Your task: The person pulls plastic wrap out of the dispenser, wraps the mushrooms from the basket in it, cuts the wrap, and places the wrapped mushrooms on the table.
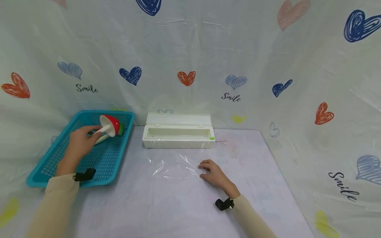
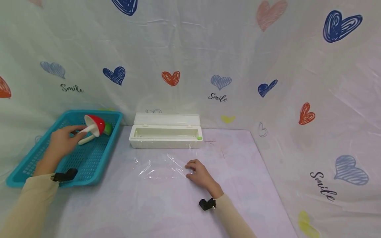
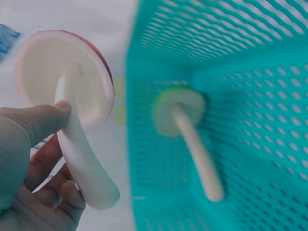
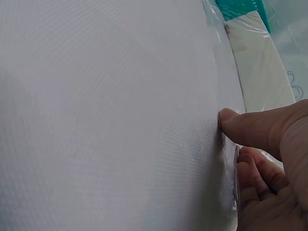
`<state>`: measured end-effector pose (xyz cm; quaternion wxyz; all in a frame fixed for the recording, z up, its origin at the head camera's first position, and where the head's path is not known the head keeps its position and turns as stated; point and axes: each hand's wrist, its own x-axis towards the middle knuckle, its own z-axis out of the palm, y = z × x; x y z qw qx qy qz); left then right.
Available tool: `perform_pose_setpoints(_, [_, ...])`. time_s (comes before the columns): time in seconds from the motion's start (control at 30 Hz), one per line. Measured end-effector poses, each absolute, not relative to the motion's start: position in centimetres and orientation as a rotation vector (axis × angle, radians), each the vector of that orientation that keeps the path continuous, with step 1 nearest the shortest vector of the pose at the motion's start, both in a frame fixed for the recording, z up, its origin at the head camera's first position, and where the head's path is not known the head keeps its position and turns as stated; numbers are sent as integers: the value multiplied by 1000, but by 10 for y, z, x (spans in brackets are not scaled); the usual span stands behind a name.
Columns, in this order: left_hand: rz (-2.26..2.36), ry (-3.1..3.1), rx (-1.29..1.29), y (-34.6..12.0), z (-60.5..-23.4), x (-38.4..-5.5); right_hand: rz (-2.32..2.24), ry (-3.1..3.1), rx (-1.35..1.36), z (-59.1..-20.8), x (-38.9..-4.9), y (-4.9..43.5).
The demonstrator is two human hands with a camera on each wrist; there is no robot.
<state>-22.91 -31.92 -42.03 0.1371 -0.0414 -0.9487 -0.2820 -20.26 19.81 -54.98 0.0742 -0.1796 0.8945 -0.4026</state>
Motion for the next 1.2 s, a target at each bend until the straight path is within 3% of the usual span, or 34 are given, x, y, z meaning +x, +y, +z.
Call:
perform_pose_setpoints(0.3, [-889, -2601, -188, -272, -379, -213, -1189, 2678, -512, -552, -203, 199])
perform_pose_setpoints(0.63, [-974, -2542, -261, -218, -368, -206, -1206, 2663, -486, -552, -201, 196])
perform_pose_setpoints(1.2, [-1228, -2647, -519, -136, -443, -223, -1199, 2680, -510, -553, -204, 197])
